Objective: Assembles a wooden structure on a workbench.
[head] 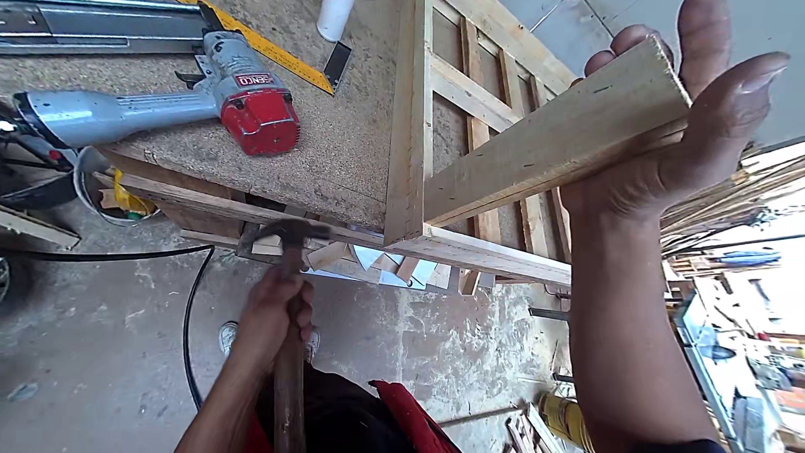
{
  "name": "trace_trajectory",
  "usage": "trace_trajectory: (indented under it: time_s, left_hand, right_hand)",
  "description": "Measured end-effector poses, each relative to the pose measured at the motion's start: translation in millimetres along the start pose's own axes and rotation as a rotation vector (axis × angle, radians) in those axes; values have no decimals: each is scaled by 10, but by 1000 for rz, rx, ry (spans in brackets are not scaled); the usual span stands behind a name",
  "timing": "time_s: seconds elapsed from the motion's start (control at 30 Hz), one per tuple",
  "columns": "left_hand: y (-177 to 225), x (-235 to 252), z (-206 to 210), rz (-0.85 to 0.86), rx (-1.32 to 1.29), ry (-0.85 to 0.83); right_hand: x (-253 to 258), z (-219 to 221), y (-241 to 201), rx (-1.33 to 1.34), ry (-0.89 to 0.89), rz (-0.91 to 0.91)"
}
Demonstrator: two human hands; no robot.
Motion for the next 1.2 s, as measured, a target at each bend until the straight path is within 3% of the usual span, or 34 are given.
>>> trace_trajectory:
  time_s: [0.1, 0.23, 0.3, 0.4, 0.47, 0.5, 0.57, 0.63, 0.7, 0.77, 0.83, 0.9, 1.03, 1.1, 1.2]
  left_hand:
    - [531, -59, 16, 318, -301, -12]
    - [792, -94, 118, 505, -383, 56]
    - [468, -108, 401, 384, -266, 28]
    - [-327, 42, 932, -45, 134, -260]
    - [-254, 102, 939, -227, 235, -350]
    - [-93, 85, 844, -220, 231, -322]
    - [280, 46, 622, -24, 88, -180]
    - [662, 92, 496, 314, -176, 0]
    - [790, 193, 558, 553, -358, 145]
    - [425, 228, 853, 416, -176, 76]
    - [-21, 219, 1205, 90, 240, -187]
    - [5, 257, 1238, -41, 436, -320]
    - [627, 192, 836, 230, 468, -137]
    - [965, 219, 670, 355, 643, -4]
    - [1248, 501, 680, 356, 967, 95]
  right_hand:
    - [29, 22, 19, 29, 51, 63]
    - [47, 36, 24, 50, 81, 42]
    - [55, 34, 18, 58, 100, 13]
    - [36, 18, 7, 47, 106, 11]
    - [28, -6, 8, 17, 40, 36]
    - [36, -19, 18, 5, 34, 44]
    - [9, -45, 12, -22, 39, 55]
    - [15, -43, 15, -16, 55, 41]
    - [0, -50, 15, -3, 78, 32]
    - [-4, -48, 5, -15, 72, 32]
    - [8, -26, -12, -52, 43, 36]
    - [-17, -33, -13, -82, 18, 50]
    - [-19, -71, 5, -52, 67, 25]
    - [-15, -66, 17, -23, 117, -2]
    - [-24, -64, 30, 5, 155, -1]
Point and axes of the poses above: each hand's wrist, its own x-axis towards the middle knuckle, its own z-axis out of the palm, y = z × x, the point moved 6 cm from there along x, towards the middle knuckle, and after that the axes turned 4 degrees about -x, right-handed, at the moved point
